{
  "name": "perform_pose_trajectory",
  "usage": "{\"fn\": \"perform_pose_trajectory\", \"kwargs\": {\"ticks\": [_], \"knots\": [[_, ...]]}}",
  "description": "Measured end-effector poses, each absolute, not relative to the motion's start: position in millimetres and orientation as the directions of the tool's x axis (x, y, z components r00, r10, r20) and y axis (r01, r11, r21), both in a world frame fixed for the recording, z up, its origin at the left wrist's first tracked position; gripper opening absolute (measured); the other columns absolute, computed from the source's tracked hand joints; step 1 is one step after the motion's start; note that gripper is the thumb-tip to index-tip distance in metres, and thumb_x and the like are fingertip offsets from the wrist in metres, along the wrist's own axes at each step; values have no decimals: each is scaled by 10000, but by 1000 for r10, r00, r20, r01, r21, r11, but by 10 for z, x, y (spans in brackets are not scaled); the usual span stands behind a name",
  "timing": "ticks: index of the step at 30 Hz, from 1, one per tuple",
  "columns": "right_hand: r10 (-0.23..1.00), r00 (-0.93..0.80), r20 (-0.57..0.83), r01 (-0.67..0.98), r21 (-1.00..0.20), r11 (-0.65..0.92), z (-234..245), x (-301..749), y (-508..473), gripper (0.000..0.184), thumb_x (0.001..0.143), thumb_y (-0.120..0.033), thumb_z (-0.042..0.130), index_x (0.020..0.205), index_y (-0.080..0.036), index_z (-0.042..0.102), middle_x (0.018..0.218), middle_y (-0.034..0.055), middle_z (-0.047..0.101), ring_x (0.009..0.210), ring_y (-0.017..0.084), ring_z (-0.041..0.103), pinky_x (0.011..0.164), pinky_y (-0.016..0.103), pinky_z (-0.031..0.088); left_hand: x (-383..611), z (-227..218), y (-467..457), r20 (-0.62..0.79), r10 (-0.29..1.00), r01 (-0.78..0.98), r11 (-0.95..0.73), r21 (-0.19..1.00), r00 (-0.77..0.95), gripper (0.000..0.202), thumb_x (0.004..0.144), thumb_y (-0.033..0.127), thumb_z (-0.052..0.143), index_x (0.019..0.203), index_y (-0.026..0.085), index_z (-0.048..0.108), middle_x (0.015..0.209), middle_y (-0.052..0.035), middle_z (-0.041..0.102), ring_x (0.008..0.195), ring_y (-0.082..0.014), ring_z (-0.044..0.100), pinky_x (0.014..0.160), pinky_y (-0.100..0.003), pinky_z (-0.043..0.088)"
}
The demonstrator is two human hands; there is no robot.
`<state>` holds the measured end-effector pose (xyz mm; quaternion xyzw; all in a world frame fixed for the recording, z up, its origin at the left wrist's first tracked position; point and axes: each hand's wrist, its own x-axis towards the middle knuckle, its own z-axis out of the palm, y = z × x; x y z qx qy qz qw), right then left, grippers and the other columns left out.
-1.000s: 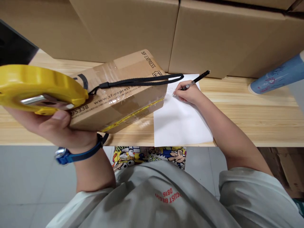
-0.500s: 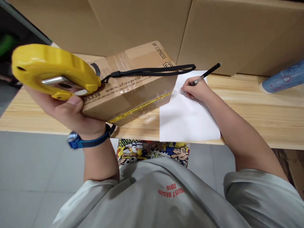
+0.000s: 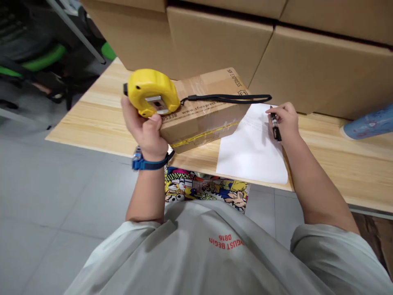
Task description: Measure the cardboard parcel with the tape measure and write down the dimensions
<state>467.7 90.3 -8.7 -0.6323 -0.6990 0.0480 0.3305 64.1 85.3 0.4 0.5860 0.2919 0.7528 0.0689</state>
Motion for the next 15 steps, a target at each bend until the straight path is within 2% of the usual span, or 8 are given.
{"fn": "perform_pose_trajectory", "kwargs": {"ticks": [3,6,9,15], "knots": [[944,-1,330,876,-455,159,-123,4678,920,338,770,-141,489,974,-226,744,983,114,616,873,261,625,883,445,543,701,66,679,838,474,282,-794,539,-270,529,900,591,565,1371,369,475,1306,26,600,1194,-187,582,1090,-389,517],[966,-11,257,907,-405,118,-187,4665,949,388,762,-122,491,1026,-190,767,1034,129,621,908,265,630,917,443,534,711,61,592,821,504,338,-749,570,-266,581,887,710,496,1371,396,429,1331,4,573,1241,-232,584,1093,-472,517],[978,-9,211,920,-381,91,-228,4701,944,424,761,-126,493,1063,-199,781,1067,124,606,932,266,631,945,439,520,716,31,565,809,518,341,-734,587,-278,594,879,733,463,1363,390,423,1320,-25,567,1249,-251,584,1110,-487,522],[938,64,340,894,-437,97,-131,4731,878,456,738,-126,474,1087,-180,762,995,127,624,924,271,640,950,444,533,708,38,635,775,561,309,-711,632,-293,558,907,703,457,1358,375,452,1335,-50,583,1279,-262,585,1133,-474,518]]}}
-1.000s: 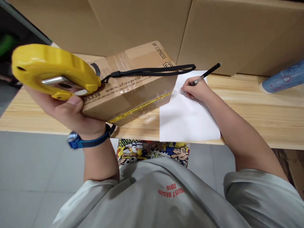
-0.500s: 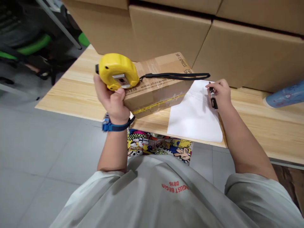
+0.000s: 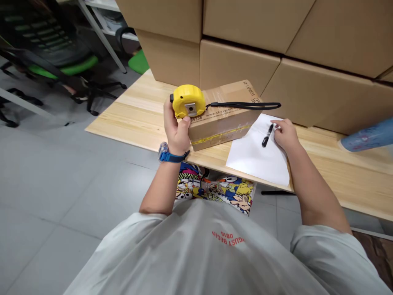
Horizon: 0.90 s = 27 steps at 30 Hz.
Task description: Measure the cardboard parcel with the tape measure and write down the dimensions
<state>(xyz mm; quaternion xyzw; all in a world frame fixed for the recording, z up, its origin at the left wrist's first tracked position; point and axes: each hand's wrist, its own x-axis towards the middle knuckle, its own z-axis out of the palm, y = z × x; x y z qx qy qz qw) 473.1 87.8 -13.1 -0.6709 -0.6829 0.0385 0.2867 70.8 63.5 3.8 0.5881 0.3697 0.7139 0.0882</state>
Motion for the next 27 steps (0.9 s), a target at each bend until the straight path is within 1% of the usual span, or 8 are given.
{"fn": "perform_pose_trajectory", "kwargs": {"ticks": [4,6,9,11,13,16,23,27], "knots": [[856,165,490,841,-523,137,30,4630,825,408,743,-174,466,1055,-188,728,982,133,656,839,267,649,870,490,556,635,88,682,787,566,330,-715,617,-245,545,928,692,463,1361,361,451,1322,-63,601,1260,-260,609,1132,-466,505],[835,167,525,786,-582,209,104,4503,792,448,761,-228,514,1173,-211,688,1096,143,679,916,275,682,869,490,571,595,108,673,798,575,360,-717,597,-178,573,940,697,440,1400,356,415,1359,-78,586,1300,-271,596,1166,-474,472],[892,20,451,677,-663,320,220,4193,752,733,756,-346,687,1463,-302,500,1433,133,616,1216,279,664,926,428,588,571,128,636,805,578,411,-707,576,-132,579,962,680,407,1434,345,385,1400,-95,568,1355,-278,566,1209,-472,428],[933,-200,298,491,-794,359,307,3939,755,788,773,-495,755,1484,-325,460,1553,117,536,1384,302,566,1034,452,548,586,142,617,808,575,435,-700,567,-127,559,973,661,407,1433,343,392,1385,-89,585,1337,-265,578,1204,-458,431],[936,-289,203,383,-871,307,387,3697,784,740,765,-700,745,1349,-275,582,1468,124,608,1346,312,588,1092,458,517,619,162,617,805,582,452,-691,565,-117,549,980,650,412,1428,335,401,1365,-83,605,1298,-250,601,1177,-443,460],[978,-136,155,309,-932,191,489,3428,824,771,776,-888,575,1190,-241,632,1276,121,695,1247,300,620,999,445,564,658,214,660,787,600,462,-664,588,-140,568,977,666,423,1424,316,406,1360,-83,619,1264,-237,621,1148,-436,496],[976,148,162,627,-778,34,851,3179,669,616,837,-803,609,644,-224,526,724,60,601,724,208,564,750,368,499,449,439,771,762,628,451,-641,620,-155,656,941,737,488,1386,256,442,1401,-71,580,1300,-202,582,1165,-453,497],[995,54,89,649,-760,32,940,3066,753,592,872,-748,610,608,-222,549,647,71,597,640,199,545,641,344,452,308,515,716,765,644,418,-688,593,-27,634,947,737,467,1397,292,432,1416,-50,582,1330,-197,573,1178,-438,501]]}}
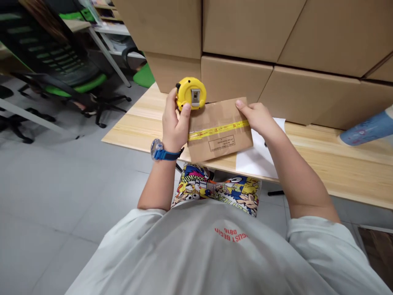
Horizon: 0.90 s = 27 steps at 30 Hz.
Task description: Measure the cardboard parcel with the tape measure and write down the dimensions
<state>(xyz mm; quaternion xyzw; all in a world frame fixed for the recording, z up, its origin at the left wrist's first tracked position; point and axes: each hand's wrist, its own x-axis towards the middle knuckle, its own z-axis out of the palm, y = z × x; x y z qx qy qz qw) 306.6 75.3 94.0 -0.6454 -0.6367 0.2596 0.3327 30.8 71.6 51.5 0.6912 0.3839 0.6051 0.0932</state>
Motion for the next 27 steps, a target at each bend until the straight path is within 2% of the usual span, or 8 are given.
{"fn": "perform_pose_trajectory", "kwargs": {"ticks": [6,10,12,17,19,21,24,27], "knots": [[1000,26,-14,778,-628,-29,931,2751,995,415,816,-458,789,585,-235,526,532,48,492,713,273,599,763,411,495,163,435,572,619,751,371,-656,658,231,576,927,678,563,1330,268,528,1317,-105,664,1231,-252,660,1064,-442,571],[973,34,227,752,-647,124,1038,2626,907,94,883,-263,666,861,-183,711,920,129,730,997,314,683,974,478,510,-1,311,500,617,768,374,-631,680,172,523,936,642,576,1283,252,554,1241,-100,689,1139,-223,693,984,-395,601],[936,9,353,708,-663,243,1107,2599,783,176,916,-225,604,1022,-194,740,1088,109,753,1067,285,693,1028,465,508,-81,281,466,620,772,372,-622,690,140,505,945,627,573,1298,267,550,1250,-87,686,1124,-207,695,985,-380,600],[911,-33,412,569,-741,356,1183,2441,250,305,946,-366,623,1221,-272,715,1190,87,747,1138,295,688,960,445,567,-107,378,327,642,764,399,-611,683,71,434,945,562,616,1282,288,617,1275,-67,689,1147,-213,666,997,-401,584],[951,-91,295,440,-845,304,1145,2299,17,453,940,-497,645,1360,-328,646,1279,77,719,1161,291,684,943,427,589,4,441,254,727,685,481,-654,583,50,410,933,511,656,1281,294,636,1209,-59,700,1146,-226,653,1005,-431,577],[973,-197,116,233,-959,162,1084,2135,-152,566,943,-626,594,1441,-356,574,1288,63,720,1123,273,711,916,410,615,160,485,184,846,529,580,-709,400,64,432,903,431,711,1309,306,628,1097,-58,691,1120,-239,654,987,-451,584],[962,-274,20,5,-1000,22,991,1947,-236,592,870,-645,684,1378,-353,597,1263,47,735,1123,249,725,921,368,635,328,525,102,924,353,569,-794,213,146,476,881,323,733,1341,311,610,1006,-67,651,1110,-242,657,940,-432,609],[966,-259,22,-45,-999,11,915,1914,-183,552,836,-580,754,1305,-317,630,1211,45,757,1048,230,751,905,361,648,280,600,58,893,373,443,-865,237,251,527,900,431,707,1392,309,560,1064,-71,660,1173,-242,639,1009,-436,594]]}}
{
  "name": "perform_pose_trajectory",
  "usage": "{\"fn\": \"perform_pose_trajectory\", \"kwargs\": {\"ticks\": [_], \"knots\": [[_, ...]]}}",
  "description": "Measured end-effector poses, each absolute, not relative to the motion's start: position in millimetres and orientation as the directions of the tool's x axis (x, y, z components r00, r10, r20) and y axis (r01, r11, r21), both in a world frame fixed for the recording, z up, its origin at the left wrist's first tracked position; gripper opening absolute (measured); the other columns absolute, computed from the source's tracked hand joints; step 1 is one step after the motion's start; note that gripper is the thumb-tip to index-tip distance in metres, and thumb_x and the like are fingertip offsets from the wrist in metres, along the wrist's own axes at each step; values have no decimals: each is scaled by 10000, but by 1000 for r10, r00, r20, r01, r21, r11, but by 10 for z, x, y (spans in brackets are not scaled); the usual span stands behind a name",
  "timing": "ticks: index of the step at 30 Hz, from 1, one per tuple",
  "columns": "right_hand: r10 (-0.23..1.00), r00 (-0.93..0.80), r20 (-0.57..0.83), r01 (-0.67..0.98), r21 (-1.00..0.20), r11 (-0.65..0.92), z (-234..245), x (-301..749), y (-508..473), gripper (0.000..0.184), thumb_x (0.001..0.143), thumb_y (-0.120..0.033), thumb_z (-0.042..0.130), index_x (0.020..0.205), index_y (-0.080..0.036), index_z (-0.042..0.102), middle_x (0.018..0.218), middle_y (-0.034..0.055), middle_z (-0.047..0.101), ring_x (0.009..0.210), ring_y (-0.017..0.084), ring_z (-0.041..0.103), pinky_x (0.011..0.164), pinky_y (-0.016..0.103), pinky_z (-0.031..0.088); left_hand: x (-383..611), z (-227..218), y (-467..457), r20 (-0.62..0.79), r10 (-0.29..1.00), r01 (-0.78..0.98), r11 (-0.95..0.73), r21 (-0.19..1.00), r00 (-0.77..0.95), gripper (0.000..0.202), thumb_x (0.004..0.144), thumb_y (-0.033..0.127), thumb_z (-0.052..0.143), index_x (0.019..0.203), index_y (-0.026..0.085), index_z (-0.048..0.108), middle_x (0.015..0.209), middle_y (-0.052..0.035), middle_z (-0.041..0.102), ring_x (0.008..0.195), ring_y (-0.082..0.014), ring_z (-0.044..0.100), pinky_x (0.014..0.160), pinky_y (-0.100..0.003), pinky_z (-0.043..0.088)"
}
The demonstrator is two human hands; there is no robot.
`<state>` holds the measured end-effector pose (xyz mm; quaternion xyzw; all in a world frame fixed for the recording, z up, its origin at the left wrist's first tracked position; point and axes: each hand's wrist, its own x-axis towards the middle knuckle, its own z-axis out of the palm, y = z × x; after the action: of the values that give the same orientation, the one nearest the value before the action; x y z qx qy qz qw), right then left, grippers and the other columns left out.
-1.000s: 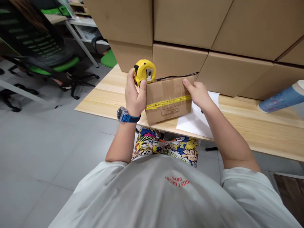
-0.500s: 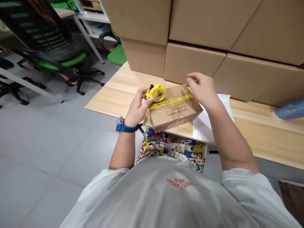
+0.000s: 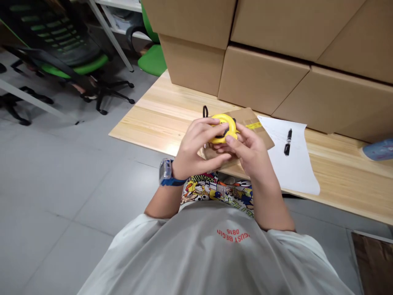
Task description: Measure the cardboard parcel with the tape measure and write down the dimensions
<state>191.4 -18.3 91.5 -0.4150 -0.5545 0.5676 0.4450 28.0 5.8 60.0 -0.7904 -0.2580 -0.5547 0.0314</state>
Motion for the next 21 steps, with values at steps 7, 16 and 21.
{"fn": "perform_pose_trajectory", "kwargs": {"ticks": [7,16,21], "knots": [[846,-438,302,16,-939,344,823,2055,-123,637,946,-424,697,1539,-310,493,1595,10,525,1443,237,538,1211,427,462,0,774,111,574,770,347,-638,687,279,623,852,703,663,1273,247,608,1207,-67,695,1103,-208,670,923,-353,584],[726,-20,687,803,-421,421,563,2940,-120,381,935,-479,674,1189,-201,734,1164,130,776,1122,314,712,998,550,566,551,1346,337,354,840,579,-540,611,411,363,914,460,697,1097,200,522,1085,-67,681,988,-206,675,888,-338,532],[640,-259,724,818,-188,543,355,2943,-208,281,981,-387,621,1077,-141,719,1147,169,741,1138,305,667,1020,500,561,1130,1539,741,129,835,716,-529,456,535,308,993,299,571,1233,131,473,1245,-133,659,1133,-230,642,973,-327,480]]}}
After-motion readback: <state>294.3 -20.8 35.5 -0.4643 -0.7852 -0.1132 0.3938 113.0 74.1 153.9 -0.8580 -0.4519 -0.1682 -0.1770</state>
